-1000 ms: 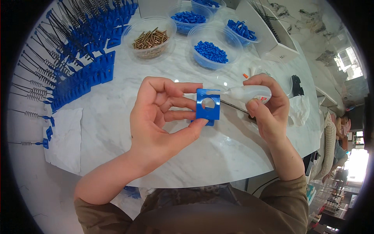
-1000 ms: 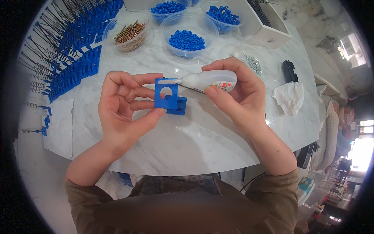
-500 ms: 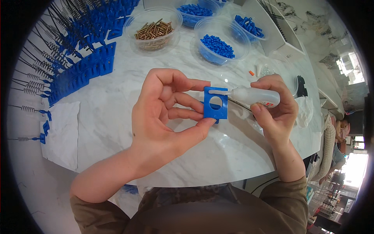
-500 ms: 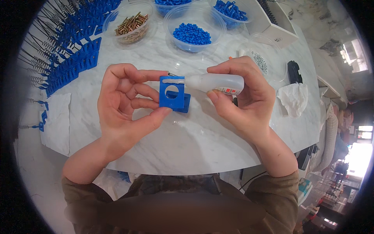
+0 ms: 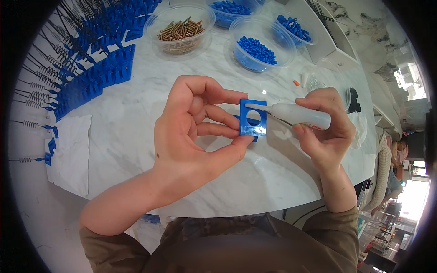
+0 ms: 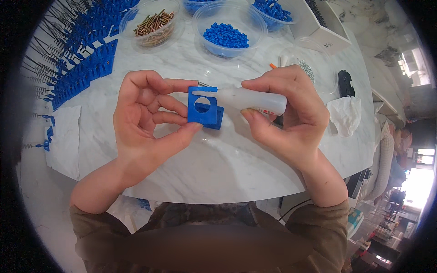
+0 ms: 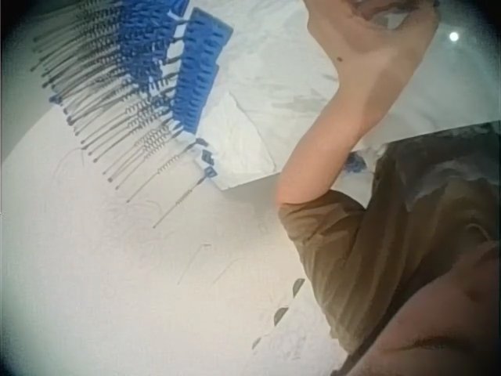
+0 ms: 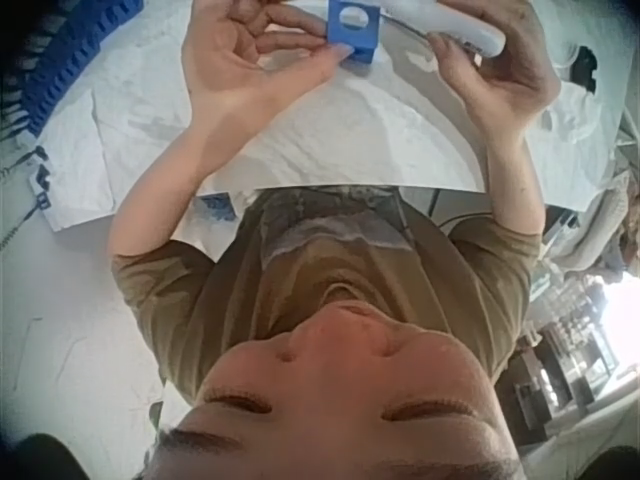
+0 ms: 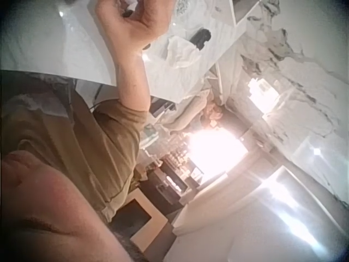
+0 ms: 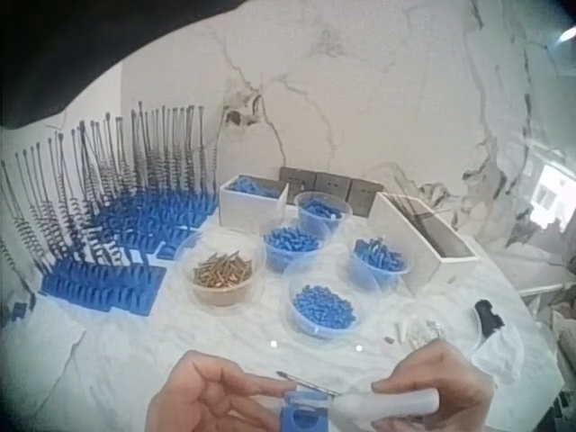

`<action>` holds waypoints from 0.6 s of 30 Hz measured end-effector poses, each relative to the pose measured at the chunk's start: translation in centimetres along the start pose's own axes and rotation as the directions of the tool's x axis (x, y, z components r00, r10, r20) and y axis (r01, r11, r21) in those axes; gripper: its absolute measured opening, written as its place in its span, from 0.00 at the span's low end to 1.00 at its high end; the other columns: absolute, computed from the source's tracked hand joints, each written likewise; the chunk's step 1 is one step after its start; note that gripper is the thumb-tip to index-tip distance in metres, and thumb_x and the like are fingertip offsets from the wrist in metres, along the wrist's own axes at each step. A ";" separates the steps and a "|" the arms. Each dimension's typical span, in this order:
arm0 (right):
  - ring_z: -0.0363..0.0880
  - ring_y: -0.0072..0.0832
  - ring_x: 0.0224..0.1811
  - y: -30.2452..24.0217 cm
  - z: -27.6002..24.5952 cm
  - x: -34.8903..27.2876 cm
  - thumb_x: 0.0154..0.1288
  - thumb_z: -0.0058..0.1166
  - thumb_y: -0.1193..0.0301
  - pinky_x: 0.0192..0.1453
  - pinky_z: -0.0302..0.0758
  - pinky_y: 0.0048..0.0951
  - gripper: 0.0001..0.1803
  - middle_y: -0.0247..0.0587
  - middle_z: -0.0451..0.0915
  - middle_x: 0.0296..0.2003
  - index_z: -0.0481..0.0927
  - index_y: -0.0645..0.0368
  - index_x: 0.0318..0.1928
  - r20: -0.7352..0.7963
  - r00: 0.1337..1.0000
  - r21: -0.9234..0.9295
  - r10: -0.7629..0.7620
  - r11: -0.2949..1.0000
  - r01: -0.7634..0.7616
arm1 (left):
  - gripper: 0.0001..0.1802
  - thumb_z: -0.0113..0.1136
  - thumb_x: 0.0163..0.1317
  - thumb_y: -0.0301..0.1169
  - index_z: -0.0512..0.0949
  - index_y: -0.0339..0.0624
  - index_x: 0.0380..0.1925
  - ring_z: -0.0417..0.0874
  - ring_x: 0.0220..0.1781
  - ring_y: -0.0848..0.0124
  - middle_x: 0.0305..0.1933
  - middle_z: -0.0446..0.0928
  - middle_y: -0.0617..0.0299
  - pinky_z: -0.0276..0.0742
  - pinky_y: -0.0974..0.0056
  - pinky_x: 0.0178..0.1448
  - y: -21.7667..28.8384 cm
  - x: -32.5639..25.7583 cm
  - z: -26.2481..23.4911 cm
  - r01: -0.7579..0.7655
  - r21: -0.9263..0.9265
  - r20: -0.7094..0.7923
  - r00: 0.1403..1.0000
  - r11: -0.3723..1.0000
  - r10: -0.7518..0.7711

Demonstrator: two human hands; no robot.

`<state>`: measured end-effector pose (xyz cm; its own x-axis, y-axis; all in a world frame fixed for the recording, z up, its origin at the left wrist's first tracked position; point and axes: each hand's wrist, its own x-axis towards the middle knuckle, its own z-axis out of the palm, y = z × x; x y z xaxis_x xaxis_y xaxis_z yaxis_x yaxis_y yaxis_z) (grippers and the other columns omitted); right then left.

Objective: The recorder is seen assembling small blue and black plastic components with springs and metal rods, using glue and a screwdriver on a marble-topped workspace.

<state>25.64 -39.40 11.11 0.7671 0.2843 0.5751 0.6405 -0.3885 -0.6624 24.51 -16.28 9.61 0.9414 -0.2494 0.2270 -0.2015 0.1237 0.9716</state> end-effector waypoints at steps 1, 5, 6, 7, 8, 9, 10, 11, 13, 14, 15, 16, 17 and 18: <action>0.73 0.26 0.38 0.0 0.0 0.0 0.40 0.61 0.82 0.54 0.68 0.32 0.19 0.39 0.78 0.36 0.82 0.64 0.39 -0.003 1.000 -0.008 -0.001 1.000 0.001 | 0.33 0.65 0.46 0.14 0.58 0.41 0.48 0.81 0.42 0.73 0.54 0.72 0.42 0.81 0.71 0.44 0.0 0.0 0.0 0.000 -0.001 0.000 1.000 1.000 0.000; 0.73 0.26 0.38 0.0 0.0 0.1 0.40 0.61 0.82 0.53 0.68 0.31 0.19 0.39 0.78 0.36 0.82 0.64 0.39 -0.012 1.000 -0.014 -0.006 1.000 0.006 | 0.32 0.65 0.46 0.14 0.58 0.41 0.48 0.81 0.41 0.74 0.54 0.73 0.44 0.81 0.72 0.44 0.1 0.1 0.0 0.015 0.006 -0.010 1.000 1.000 -0.014; 0.73 0.26 0.38 0.0 0.0 0.1 0.40 0.61 0.82 0.53 0.68 0.31 0.19 0.39 0.78 0.36 0.82 0.64 0.39 -0.009 1.000 -0.023 -0.004 1.000 0.004 | 0.32 0.66 0.46 0.14 0.59 0.41 0.48 0.81 0.41 0.74 0.54 0.73 0.44 0.81 0.72 0.44 0.1 0.1 0.0 0.020 0.008 -0.010 1.000 1.000 -0.019; 0.73 0.26 0.38 0.1 0.0 0.1 0.40 0.61 0.82 0.53 0.68 0.31 0.19 0.39 0.78 0.36 0.82 0.64 0.39 -0.007 1.000 -0.032 -0.002 0.999 0.002 | 0.32 0.66 0.46 0.14 0.59 0.41 0.48 0.81 0.41 0.74 0.54 0.73 0.44 0.81 0.72 0.44 0.1 0.1 0.1 0.021 0.007 -0.010 1.000 1.000 -0.021; 0.73 0.26 0.38 0.1 0.0 0.2 0.40 0.61 0.82 0.53 0.68 0.31 0.19 0.39 0.78 0.36 0.82 0.64 0.39 -0.006 1.000 -0.031 -0.001 1.000 0.001 | 0.32 0.66 0.46 0.14 0.59 0.41 0.48 0.81 0.41 0.74 0.53 0.73 0.45 0.81 0.72 0.44 0.1 0.1 0.1 0.030 0.007 -0.013 0.999 1.000 -0.030; 0.73 0.26 0.38 0.1 0.0 0.2 0.40 0.61 0.82 0.52 0.68 0.30 0.19 0.39 0.78 0.36 0.82 0.64 0.39 -0.003 1.000 -0.028 -0.009 1.000 0.009 | 0.32 0.66 0.46 0.14 0.59 0.41 0.47 0.81 0.41 0.75 0.53 0.73 0.45 0.81 0.73 0.43 0.1 0.1 0.1 0.038 0.007 -0.017 0.999 0.999 -0.038; 0.73 0.26 0.38 0.1 0.0 0.2 0.40 0.61 0.82 0.52 0.68 0.30 0.19 0.39 0.78 0.37 0.82 0.64 0.39 0.001 1.000 -0.025 -0.018 1.000 0.018 | 0.32 0.66 0.46 0.14 0.59 0.41 0.47 0.81 0.41 0.75 0.53 0.73 0.45 0.81 0.73 0.43 0.1 0.1 0.0 0.040 0.007 -0.018 0.999 0.999 -0.039; 0.73 0.26 0.38 0.1 0.0 0.2 0.40 0.61 0.82 0.52 0.68 0.30 0.19 0.39 0.78 0.37 0.82 0.64 0.39 0.001 1.000 -0.026 -0.017 1.000 0.017 | 0.32 0.66 0.46 0.14 0.59 0.41 0.47 0.81 0.41 0.75 0.53 0.73 0.45 0.80 0.73 0.43 0.1 0.1 0.0 0.039 0.008 -0.014 0.999 0.999 -0.039; 0.73 0.26 0.38 0.1 -0.1 0.1 0.40 0.61 0.82 0.51 0.68 0.29 0.19 0.39 0.78 0.36 0.82 0.64 0.39 0.015 1.000 -0.029 -0.028 0.999 0.028 | 0.31 0.66 0.46 0.14 0.59 0.41 0.47 0.81 0.40 0.75 0.53 0.73 0.46 0.80 0.73 0.43 0.1 0.1 0.1 0.039 0.007 -0.010 0.999 0.999 -0.039; 0.73 0.26 0.38 0.1 0.0 0.1 0.40 0.61 0.82 0.51 0.68 0.29 0.19 0.39 0.78 0.36 0.82 0.64 0.39 0.015 0.999 -0.028 -0.028 0.999 0.028 | 0.31 0.66 0.46 0.14 0.59 0.41 0.47 0.81 0.40 0.75 0.53 0.73 0.46 0.80 0.73 0.43 0.1 0.1 0.1 0.056 0.007 -0.017 0.998 0.998 -0.056; 0.73 0.25 0.38 0.0 0.0 0.1 0.40 0.61 0.82 0.51 0.68 0.29 0.19 0.39 0.77 0.36 0.82 0.64 0.39 0.015 1.000 -0.024 -0.014 1.000 0.015 | 0.31 0.66 0.46 0.14 0.59 0.41 0.47 0.81 0.40 0.75 0.53 0.73 0.46 0.80 0.73 0.43 0.2 0.1 0.2 0.073 0.006 -0.023 0.997 0.997 -0.073; 0.73 0.25 0.37 0.0 0.0 0.1 0.40 0.61 0.82 0.51 0.67 0.28 0.19 0.39 0.77 0.36 0.82 0.64 0.39 0.015 1.000 -0.020 -0.001 1.000 0.001 | 0.31 0.66 0.46 0.14 0.59 0.41 0.47 0.81 0.40 0.75 0.53 0.73 0.46 0.80 0.73 0.43 0.2 0.1 0.1 0.073 0.006 -0.024 0.997 0.997 -0.073; 0.73 0.25 0.37 -0.1 0.1 0.1 0.40 0.61 0.82 0.51 0.67 0.28 0.19 0.39 0.77 0.36 0.82 0.64 0.39 0.017 1.000 -0.018 -0.001 1.000 0.002 | 0.31 0.66 0.46 0.14 0.59 0.41 0.47 0.81 0.40 0.75 0.53 0.73 0.46 0.80 0.73 0.43 0.2 0.1 0.1 0.078 0.007 -0.025 0.997 0.997 -0.078; 0.73 0.25 0.37 -0.1 0.0 0.1 0.40 0.61 0.83 0.51 0.68 0.28 0.19 0.39 0.77 0.36 0.82 0.64 0.39 0.014 1.000 -0.020 -0.002 1.000 0.003 | 0.31 0.66 0.46 0.14 0.59 0.41 0.47 0.81 0.40 0.75 0.53 0.73 0.46 0.80 0.73 0.43 0.2 0.0 0.1 0.082 0.008 -0.025 0.996 0.997 -0.082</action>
<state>25.64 -39.28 11.23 0.7661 0.2973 0.5699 0.6416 -0.4054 -0.6511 24.47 -16.34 9.86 0.9613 -0.2343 0.1446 -0.1253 0.0954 0.9875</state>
